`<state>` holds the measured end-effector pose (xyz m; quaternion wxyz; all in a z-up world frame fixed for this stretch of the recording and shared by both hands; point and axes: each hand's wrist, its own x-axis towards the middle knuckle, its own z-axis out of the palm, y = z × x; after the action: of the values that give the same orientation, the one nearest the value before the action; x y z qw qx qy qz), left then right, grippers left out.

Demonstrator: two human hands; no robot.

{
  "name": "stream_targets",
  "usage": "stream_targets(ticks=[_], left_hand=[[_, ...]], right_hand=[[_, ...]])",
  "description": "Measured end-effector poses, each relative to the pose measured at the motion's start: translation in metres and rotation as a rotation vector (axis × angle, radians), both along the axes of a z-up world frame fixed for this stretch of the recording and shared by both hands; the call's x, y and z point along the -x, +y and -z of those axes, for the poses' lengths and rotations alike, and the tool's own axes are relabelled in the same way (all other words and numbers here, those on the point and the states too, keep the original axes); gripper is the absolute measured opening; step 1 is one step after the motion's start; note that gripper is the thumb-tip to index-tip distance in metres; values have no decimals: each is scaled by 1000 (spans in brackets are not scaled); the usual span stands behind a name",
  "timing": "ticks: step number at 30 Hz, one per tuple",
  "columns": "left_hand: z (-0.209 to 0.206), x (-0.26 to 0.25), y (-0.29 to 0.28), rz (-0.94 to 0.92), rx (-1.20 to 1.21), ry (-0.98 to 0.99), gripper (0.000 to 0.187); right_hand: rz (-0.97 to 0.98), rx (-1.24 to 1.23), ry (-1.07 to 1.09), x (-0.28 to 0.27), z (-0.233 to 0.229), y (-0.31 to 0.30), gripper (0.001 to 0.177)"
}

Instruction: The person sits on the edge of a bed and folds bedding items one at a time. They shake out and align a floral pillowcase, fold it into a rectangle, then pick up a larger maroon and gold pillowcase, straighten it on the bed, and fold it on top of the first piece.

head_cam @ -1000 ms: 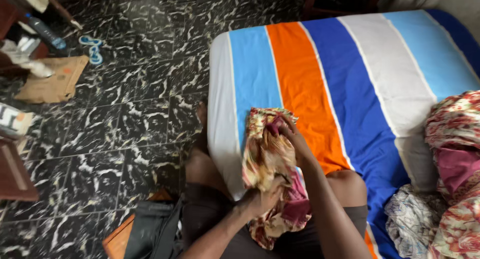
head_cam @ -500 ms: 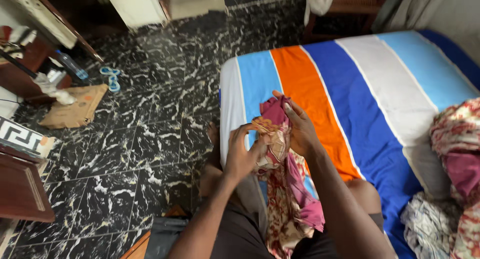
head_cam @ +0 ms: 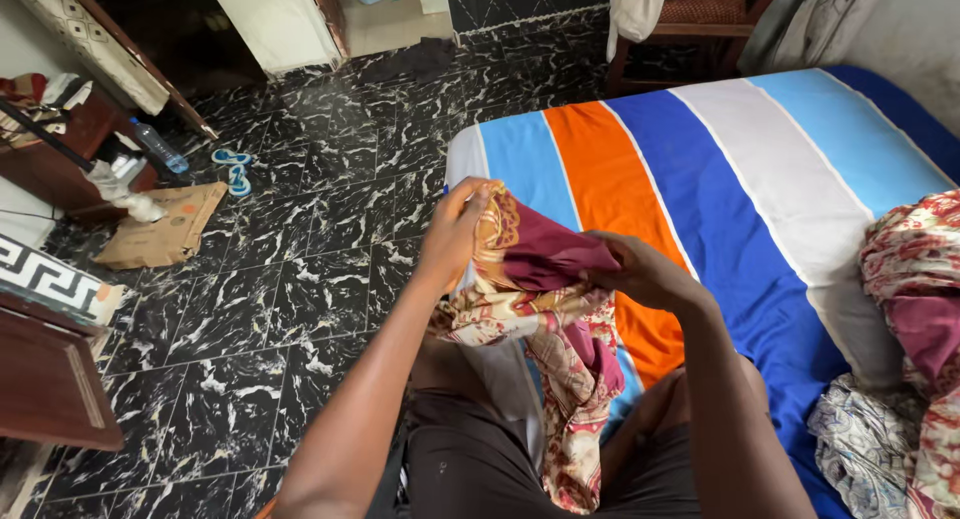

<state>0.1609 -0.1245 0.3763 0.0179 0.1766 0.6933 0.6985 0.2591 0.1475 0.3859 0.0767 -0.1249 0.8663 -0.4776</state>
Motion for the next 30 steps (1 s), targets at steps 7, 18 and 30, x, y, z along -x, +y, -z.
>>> stream_targets(ticks=[7,18,30], left_hand=[[-12,0,46,40,357,231,34],[100,67,14,92,819,402,30],[-52,41,-5,884,-787,-447,48]], right_hand=[[-120,40,31,22,-1,-40,83],[365,992,-223,138,87,70,41],[429,802,75,97,18,79,33]])
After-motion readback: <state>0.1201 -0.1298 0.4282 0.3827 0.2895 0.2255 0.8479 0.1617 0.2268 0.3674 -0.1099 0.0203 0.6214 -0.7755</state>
